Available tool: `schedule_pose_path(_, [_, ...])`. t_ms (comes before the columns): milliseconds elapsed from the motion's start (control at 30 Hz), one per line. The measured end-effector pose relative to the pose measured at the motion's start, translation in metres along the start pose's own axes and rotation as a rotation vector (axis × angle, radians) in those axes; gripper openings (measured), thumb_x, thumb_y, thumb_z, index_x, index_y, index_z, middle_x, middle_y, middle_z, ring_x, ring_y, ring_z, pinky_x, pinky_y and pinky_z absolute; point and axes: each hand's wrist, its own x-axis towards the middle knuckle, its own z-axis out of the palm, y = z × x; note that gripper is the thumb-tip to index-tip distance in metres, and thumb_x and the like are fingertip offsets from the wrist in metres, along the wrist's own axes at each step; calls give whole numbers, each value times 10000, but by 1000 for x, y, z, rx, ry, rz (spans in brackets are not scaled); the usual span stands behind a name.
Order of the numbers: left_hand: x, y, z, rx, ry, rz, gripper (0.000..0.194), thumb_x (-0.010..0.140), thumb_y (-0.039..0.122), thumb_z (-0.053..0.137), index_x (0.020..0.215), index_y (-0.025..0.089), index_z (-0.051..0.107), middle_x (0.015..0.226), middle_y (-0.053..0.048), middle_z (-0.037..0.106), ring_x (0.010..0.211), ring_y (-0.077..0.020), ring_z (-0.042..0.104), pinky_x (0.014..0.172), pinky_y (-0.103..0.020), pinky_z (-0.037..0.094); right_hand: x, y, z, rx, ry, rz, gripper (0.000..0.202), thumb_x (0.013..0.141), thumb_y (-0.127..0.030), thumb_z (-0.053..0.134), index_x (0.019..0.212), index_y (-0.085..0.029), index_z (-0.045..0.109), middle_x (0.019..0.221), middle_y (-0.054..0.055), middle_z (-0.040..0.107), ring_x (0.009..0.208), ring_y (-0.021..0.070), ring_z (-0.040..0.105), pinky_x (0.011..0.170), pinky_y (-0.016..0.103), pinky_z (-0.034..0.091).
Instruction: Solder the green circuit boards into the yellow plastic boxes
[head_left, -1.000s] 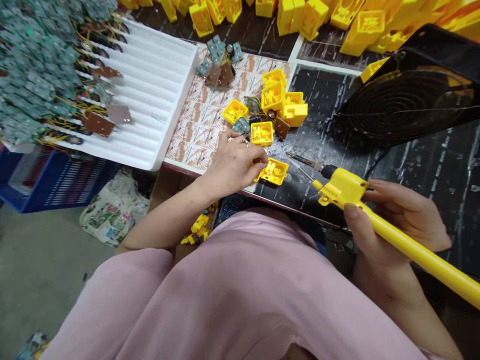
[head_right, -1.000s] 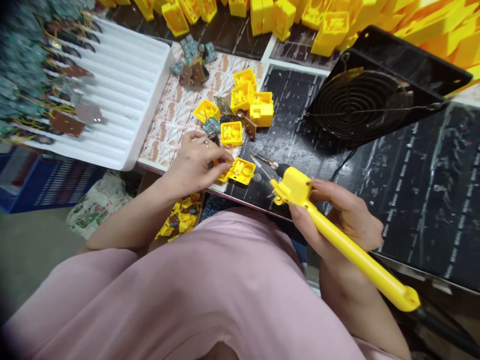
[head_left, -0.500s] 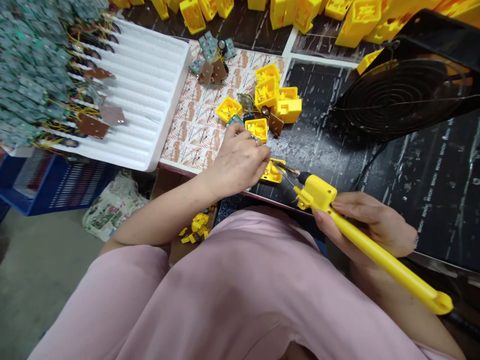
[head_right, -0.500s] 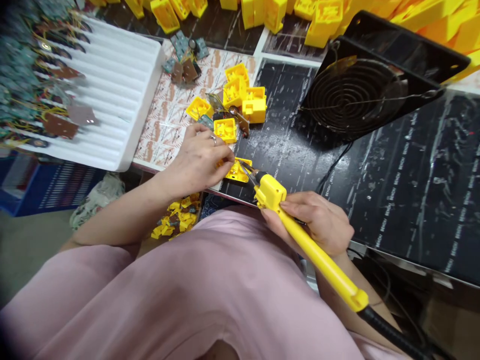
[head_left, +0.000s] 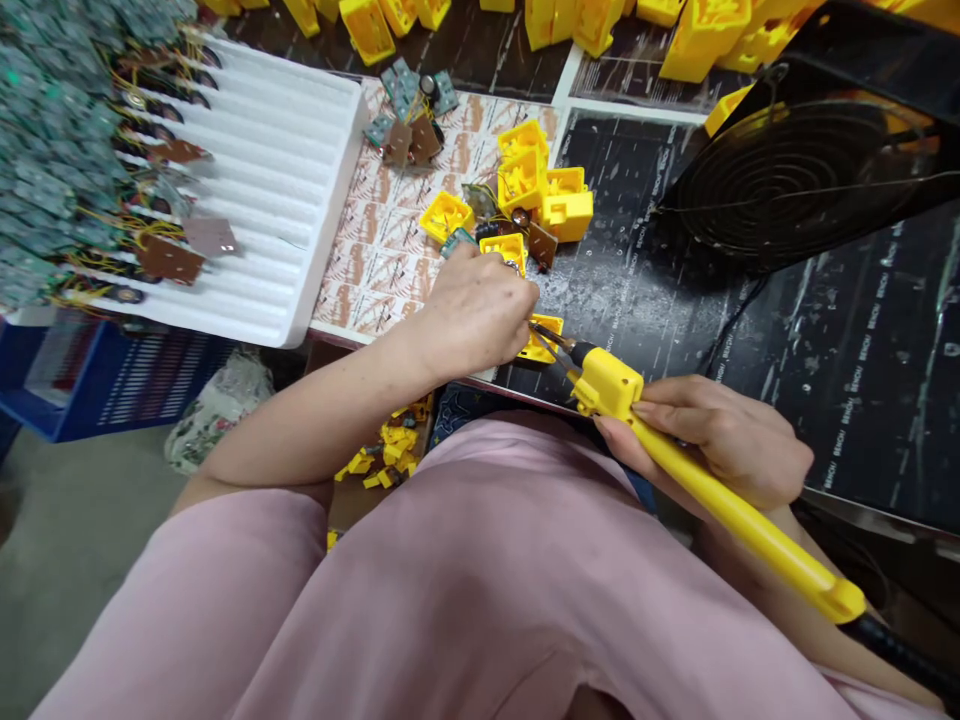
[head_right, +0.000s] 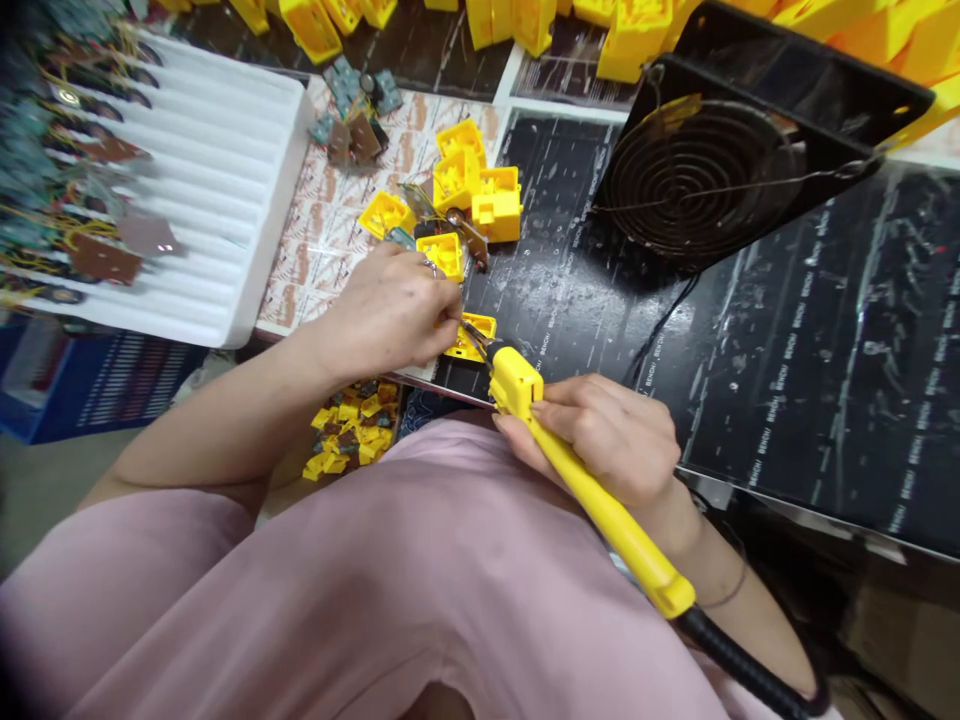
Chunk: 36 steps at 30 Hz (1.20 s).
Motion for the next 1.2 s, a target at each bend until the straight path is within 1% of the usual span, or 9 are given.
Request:
schedule_pose_path(100, [3,0,-3,58,-18,23,248,861,215,500,804,141,730,729,-78,668,842,-267,660,842,-453,491,2,0,-8,60,-37,12,265,827,-229,805,874,-233,545,721,-45,680,645,91,678,531,182,519])
schedule_pose_path(233, [2,-2,2,57,35,36,299,898,238,472,780,145,730,700,-64,657,812,-236,652,827,-422,492,-7,4,-25,51,27,177,144,930,-342,684,863,-249,597,737,-20,675,598,109,670,507,230,542])
schedule_pose_path(367, [1,-4,4,44,38,43,279,875,226,488,770,149,735,689,-66,656,830,-247,658,836,-423,486,-11,0,-32,59,-57,373,154,884,-344,740,826,-260,626,736,-19,695,550,123,651,480,261,528])
schedule_pose_path(500, [1,-6,5,34,72,58,249,841,213,507,742,158,728,668,-60,647,806,-247,659,812,-417,487,-9,-9,-25,18,174,507,207,787,-248,833,909,-285,669,805,-47,732,710,141,708,573,256,554])
schedule_pose_path(600, [1,-8,7,51,97,84,252,837,212,502,725,164,722,650,-57,641,775,-240,654,778,-406,487,-11,-8,-19,-18,163,503,328,770,-321,851,1068,-303,714,920,-38,771,646,128,690,513,255,516])
schedule_pose_path(733, [1,-7,10,57,110,95,257,845,222,501,722,169,720,650,-60,642,788,-245,652,772,-405,493,-14,-2,-17,-16,198,450,497,785,-303,838,1249,-376,673,994,-66,772,757,138,719,635,261,555])
schedule_pose_path(900, [0,-14,5,25,96,118,294,889,245,483,732,173,722,677,-54,652,826,-242,664,814,-402,506,-18,5,-14,-22,210,403,521,784,-252,828,1250,-427,677,945,-105,758,616,104,625,529,260,453])
schedule_pose_path(1067, [-13,-37,-3,-119,165,227,383,1005,434,435,1091,214,736,1078,-58,733,1022,-243,677,955,-411,494,-24,13,-16,-40,281,418,482,744,-262,851,1189,-397,723,901,-92,770,527,84,553,443,260,362])
schedule_pose_path(1200, [-25,-34,25,-106,189,381,605,967,602,519,1442,228,537,1477,-137,560,1343,-322,529,1107,-503,401,-28,17,-19,-99,316,440,390,751,-309,847,1128,-335,749,883,-47,783,580,119,648,465,251,451])
